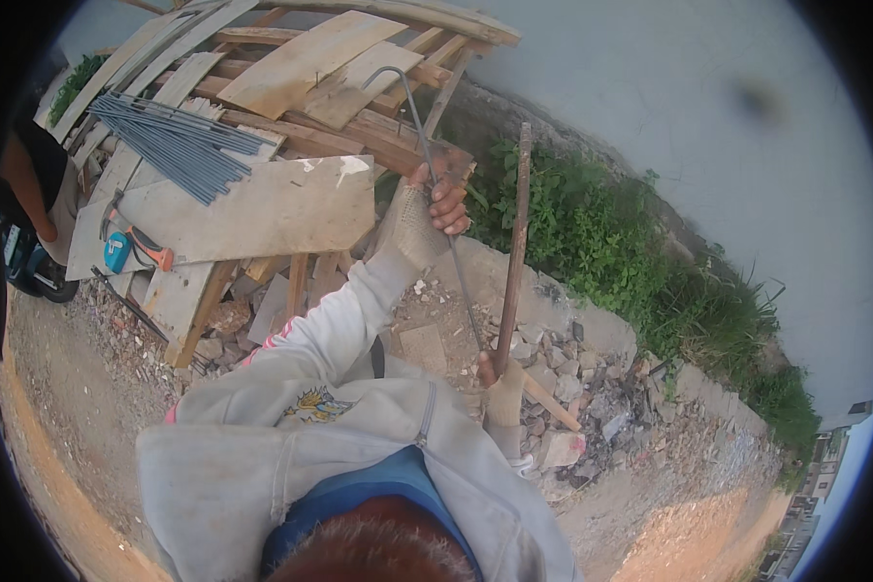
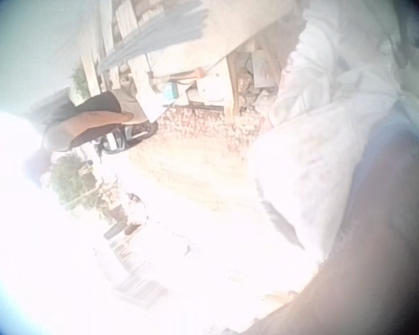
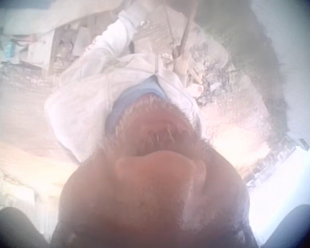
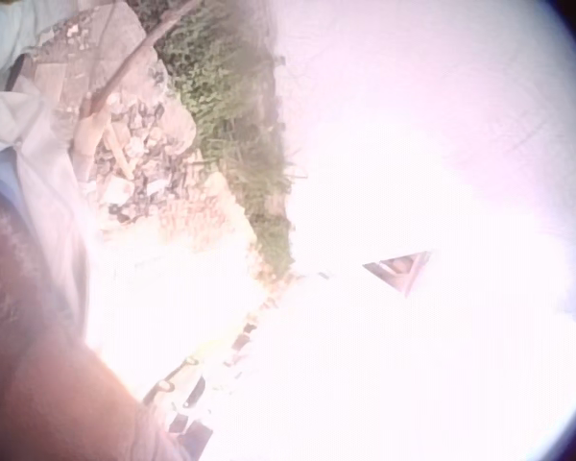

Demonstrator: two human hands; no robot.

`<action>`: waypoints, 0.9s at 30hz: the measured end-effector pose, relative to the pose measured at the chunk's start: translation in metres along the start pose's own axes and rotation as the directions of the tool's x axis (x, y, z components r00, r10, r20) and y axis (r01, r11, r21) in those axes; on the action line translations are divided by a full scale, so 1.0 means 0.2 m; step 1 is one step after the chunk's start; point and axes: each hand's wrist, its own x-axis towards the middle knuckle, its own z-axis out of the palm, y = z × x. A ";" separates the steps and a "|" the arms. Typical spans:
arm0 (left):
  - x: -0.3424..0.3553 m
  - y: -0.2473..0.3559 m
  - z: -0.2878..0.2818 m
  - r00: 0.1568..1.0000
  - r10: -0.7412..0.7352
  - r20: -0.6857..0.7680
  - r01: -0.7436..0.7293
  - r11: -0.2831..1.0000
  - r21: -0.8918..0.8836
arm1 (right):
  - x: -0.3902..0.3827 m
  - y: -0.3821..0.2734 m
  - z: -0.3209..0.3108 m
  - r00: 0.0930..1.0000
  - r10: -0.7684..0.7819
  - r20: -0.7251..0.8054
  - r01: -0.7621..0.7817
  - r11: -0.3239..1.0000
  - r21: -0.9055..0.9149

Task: The person bends metal rods into U-shapes using a wooden jig and a long metal bar as a lever. They repeatedly position rods, apply force to bend them, and remove the finished pieces.

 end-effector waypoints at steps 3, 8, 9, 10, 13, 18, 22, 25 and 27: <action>0.05 0.05 -0.09 0.993 0.058 -0.107 -0.048 0.994 0.093 | 0.18 -0.03 -0.07 0.999 -0.007 -0.041 0.003 0.995 -0.102; 0.10 0.10 -0.07 0.801 0.283 -0.527 0.027 0.864 0.503 | 0.50 -0.05 -0.23 0.996 -0.081 -0.021 0.075 0.974 -0.214; 0.10 0.12 -0.05 0.791 0.281 -0.544 0.126 0.794 0.594 | 0.52 -0.05 -0.25 0.994 -0.105 -0.032 0.094 0.968 -0.234; 0.08 0.16 -0.02 0.780 0.279 -0.560 0.226 0.709 0.668 | 0.57 -0.07 -0.29 0.996 -0.088 -0.028 0.074 0.943 -0.323; 0.01 0.28 0.09 0.722 0.291 -0.628 0.408 0.554 0.726 | 0.71 -0.15 -0.37 0.997 -0.069 0.018 0.072 0.952 -0.298; -0.06 0.46 0.20 0.652 0.584 -0.484 0.195 0.488 0.851 | 0.96 -0.42 -0.38 0.997 -0.023 0.080 0.049 0.938 -0.344; -0.13 0.64 0.18 0.498 0.758 -0.422 0.151 0.403 0.902 | 1.20 -0.39 -0.43 0.986 -0.053 0.156 0.108 0.924 -0.368; -0.21 0.73 0.12 0.382 0.857 -0.346 0.147 0.314 0.938 | 1.38 -0.38 -0.43 0.962 -0.085 0.259 0.186 0.899 -0.397; -0.22 0.73 0.11 0.320 0.895 -0.311 0.150 0.276 0.949 | 1.45 -0.35 -0.42 0.947 -0.109 0.301 0.227 0.894 -0.388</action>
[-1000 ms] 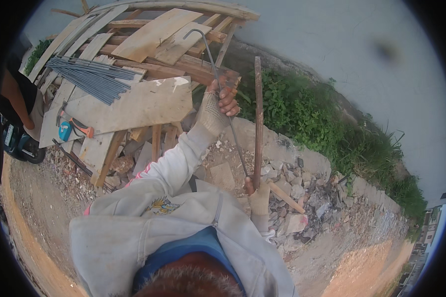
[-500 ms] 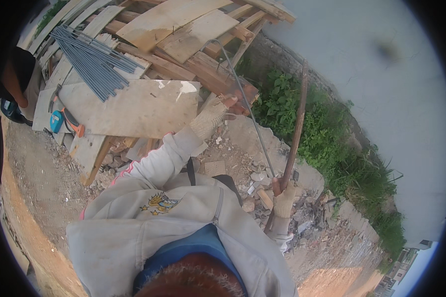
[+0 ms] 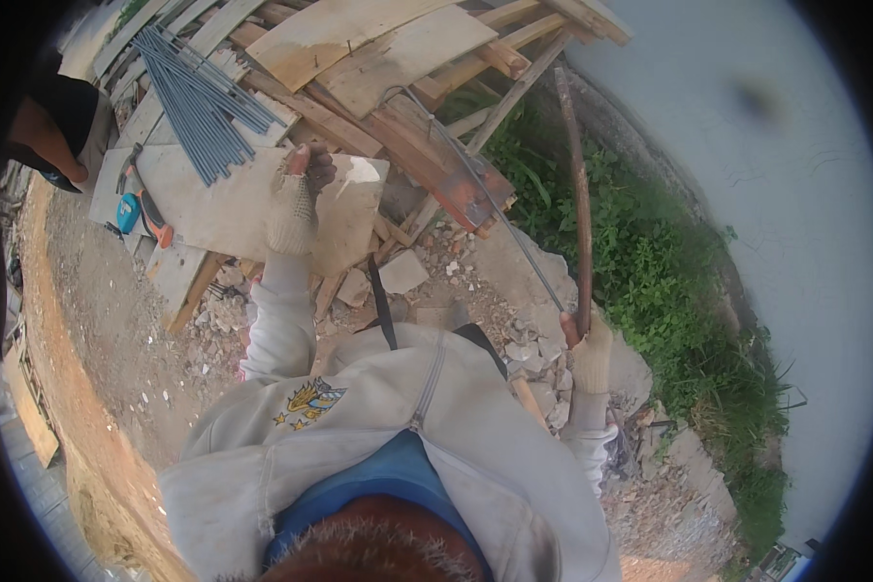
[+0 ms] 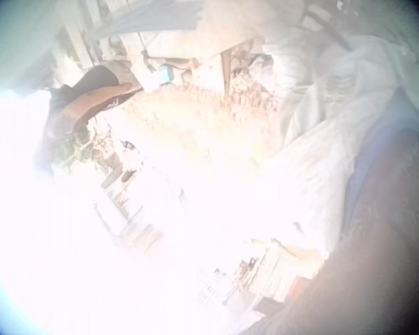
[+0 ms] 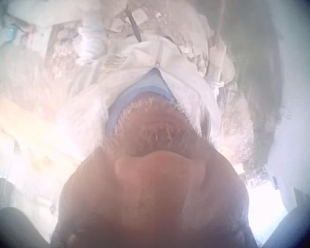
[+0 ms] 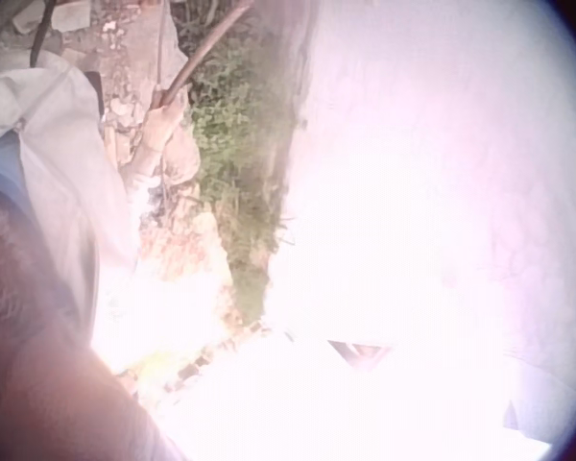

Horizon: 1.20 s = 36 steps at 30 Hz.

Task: The person bends metal rods into U-shapes using a wooden jig and a long metal bar as a lever. They repeatedly position rods, apply force to bend them, and remove the finished pieces.

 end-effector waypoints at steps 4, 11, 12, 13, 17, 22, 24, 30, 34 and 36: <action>0.07 -0.13 0.07 0.993 0.120 -0.010 -0.111 0.943 0.314 | 0.10 -0.01 0.01 0.996 0.044 0.076 -0.041 0.999 -0.031; 0.36 -0.18 0.42 0.863 0.314 0.397 -0.396 -0.071 0.916 | 0.18 -0.05 0.12 0.992 0.060 0.111 -0.066 0.997 0.044; 0.43 -0.22 0.44 0.788 0.395 0.473 -0.442 -0.171 0.880 | 0.19 -0.10 0.12 0.990 0.073 0.123 -0.079 0.996 0.048; 0.49 -0.25 0.45 0.850 0.299 0.434 -0.405 -0.158 0.901 | 0.19 -0.17 0.12 0.987 0.085 0.133 -0.093 0.994 0.052; 0.63 -0.27 0.54 0.901 0.177 0.397 -0.359 -0.213 0.909 | 0.19 -0.18 0.15 0.983 0.131 0.128 -0.143 0.986 0.088; 0.67 -0.29 0.54 0.906 0.143 0.399 -0.368 -0.203 0.907 | 0.17 -0.12 0.21 0.994 0.108 0.029 -0.110 0.992 0.058; 0.67 -0.29 0.55 0.905 0.143 0.400 -0.368 -0.208 0.906 | 0.18 -0.17 0.22 0.991 0.129 0.046 -0.132 0.989 0.059; 0.69 -0.25 0.56 0.926 0.068 0.370 -0.352 -0.191 0.916 | 0.20 -0.22 0.21 0.975 0.195 0.110 -0.198 0.980 0.021; 0.73 -0.25 0.56 0.938 0.022 0.345 -0.333 -0.203 0.921 | 0.25 -0.39 0.19 0.960 0.224 0.168 -0.235 0.971 0.049; 0.75 -0.27 0.56 0.930 0.034 0.366 -0.354 -0.190 0.916 | 0.24 -0.38 0.21 0.964 0.222 0.148 -0.230 0.972 0.037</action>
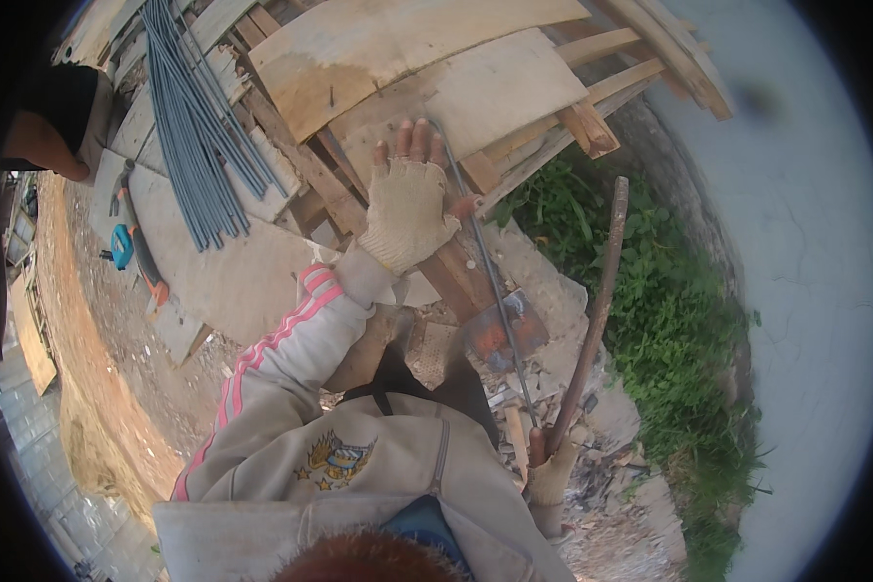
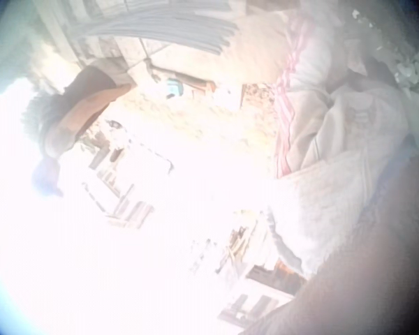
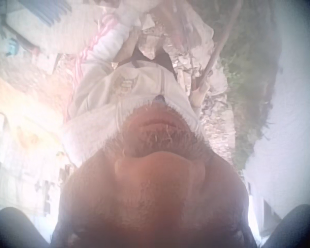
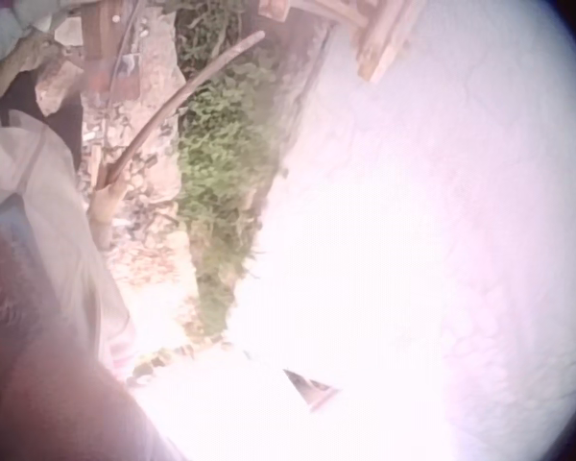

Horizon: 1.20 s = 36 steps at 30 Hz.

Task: The person bends metal rods into U-shapes using a wooden jig and a long metal bar as a lever. They repeatedly position rods, apply force to bend them, and remove the finished pieces.

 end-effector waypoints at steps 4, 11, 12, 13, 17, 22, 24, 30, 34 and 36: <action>0.01 -0.01 0.02 1.000 0.007 -0.010 -0.007 0.997 -0.076 | 0.01 0.02 -0.01 0.998 0.047 0.030 -0.046 0.997 -0.061; 0.02 -0.02 0.00 0.999 0.002 -0.032 -0.005 0.995 -0.098 | 0.00 0.10 0.00 0.997 0.078 0.007 -0.078 0.996 -0.043; 0.02 -0.02 0.01 0.999 0.005 -0.036 -0.008 0.996 -0.092 | 0.00 0.11 0.00 0.996 0.082 0.027 -0.081 0.996 -0.032; 0.02 -0.02 0.01 0.999 0.009 -0.038 -0.012 0.996 -0.086 | 0.00 0.11 -0.01 0.995 0.087 0.047 -0.086 0.996 -0.021; 0.03 -0.02 0.01 0.997 0.020 -0.071 -0.027 0.996 -0.091 | -0.02 0.06 0.01 0.988 0.146 0.044 -0.148 0.987 0.065; 0.02 -0.04 0.02 0.988 0.072 -0.135 -0.084 0.993 -0.085 | 0.01 0.11 0.01 0.984 0.153 0.091 -0.160 0.984 0.077; 0.01 -0.04 0.04 0.986 0.097 -0.136 -0.106 0.993 -0.058 | -0.01 0.10 0.04 0.985 0.152 0.080 -0.161 0.980 0.118; 0.07 -0.03 -0.01 0.982 0.101 -0.158 -0.082 0.989 0.123 | 0.01 0.07 0.05 0.983 0.157 0.098 -0.175 0.963 0.207; 0.01 0.02 -0.04 0.998 0.070 -0.001 -0.069 0.997 0.032 | -0.01 0.05 0.03 0.996 0.084 0.036 -0.088 0.983 0.161; 0.01 0.01 0.00 0.993 0.083 -0.079 -0.080 0.996 0.036 | -0.02 0.07 -0.02 1.000 -0.001 0.014 0.000 1.000 0.022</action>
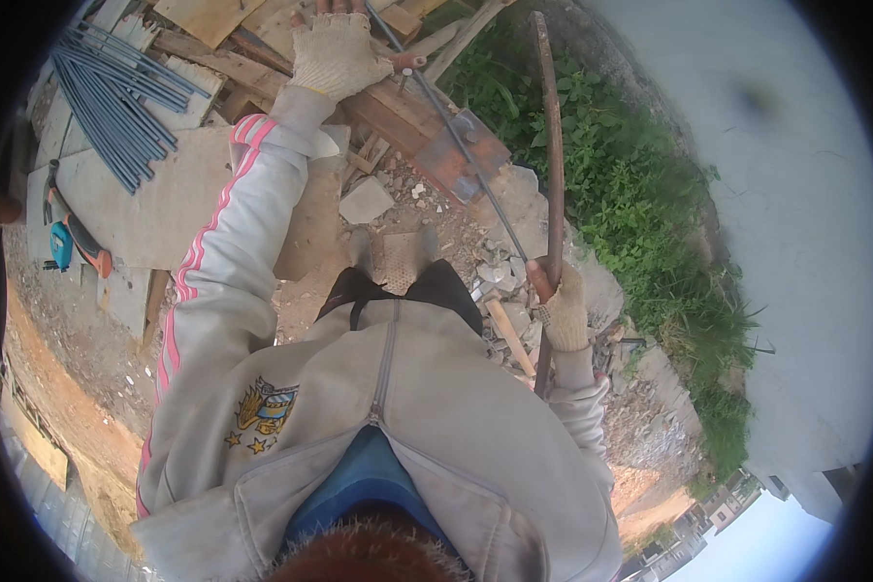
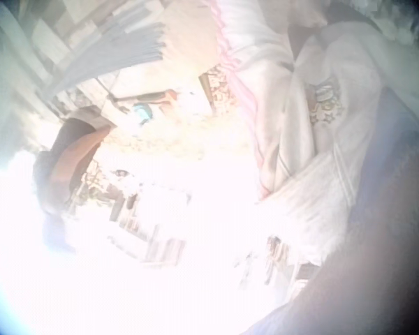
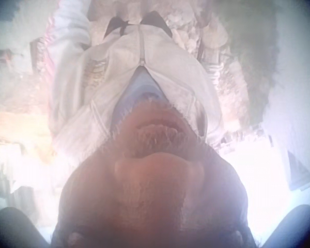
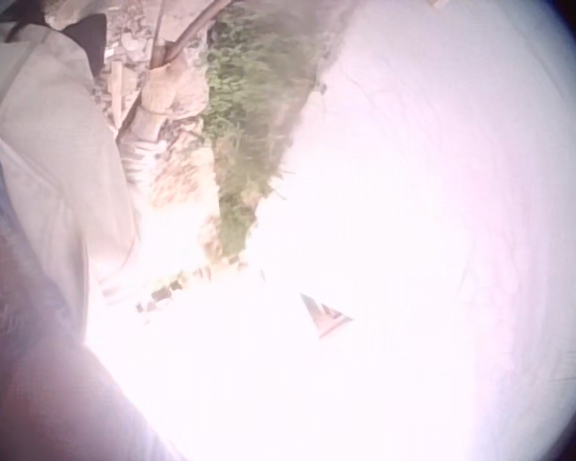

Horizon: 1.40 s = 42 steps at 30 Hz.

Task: The person bends metal rods into U-shapes using a wooden jig and a long metal bar as a lever. They repeatedly position rods, apply force to bend them, and remove the finished pieces.

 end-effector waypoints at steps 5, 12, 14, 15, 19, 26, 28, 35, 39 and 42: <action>0.01 -0.01 -0.03 0.998 0.045 0.039 -0.044 0.999 -0.019 | -0.09 -0.03 -0.31 0.995 -0.097 0.018 0.098 0.968 -0.229; -0.02 0.05 -0.09 0.991 -0.005 0.132 0.004 1.000 0.004 | -0.06 0.46 -0.65 0.960 -0.251 -0.127 0.175 0.887 -0.427; -0.03 0.11 -0.20 0.986 -0.039 0.163 0.027 0.997 0.075 | -0.06 0.61 -0.71 0.913 -0.368 -0.175 0.236 0.828 -0.509; -0.05 0.14 -0.24 0.982 -0.062 0.179 0.042 0.993 0.112 | -0.08 0.58 -0.75 0.918 -0.373 -0.133 0.230 0.777 -0.586; -0.03 0.06 -0.13 0.986 -0.045 0.163 0.030 0.995 0.094 | 0.08 0.77 -0.92 0.857 -0.515 0.009 0.387 0.632 -0.671; -0.03 0.10 -0.09 0.984 -0.079 0.160 0.071 0.996 0.053 | 0.36 0.66 -1.14 0.750 -0.630 0.201 0.533 0.398 -0.747; -0.02 0.08 -0.07 0.987 -0.066 0.145 0.061 0.997 0.036 | 0.45 0.66 -1.18 0.758 -0.625 0.189 0.523 0.408 -0.748; -0.05 0.11 -0.13 0.980 -0.094 0.173 0.071 0.988 0.137 | 0.69 0.52 -1.25 0.706 -0.656 0.269 0.531 0.237 -0.814; -0.05 0.13 -0.17 0.974 -0.112 0.197 0.081 0.984 0.156 | 0.88 0.49 -1.26 0.670 -0.696 0.260 0.541 0.218 -0.812; -0.05 0.13 -0.15 0.973 -0.131 0.193 0.096 0.979 0.180 | 0.98 0.45 -1.26 0.667 -0.691 0.279 0.538 0.188 -0.822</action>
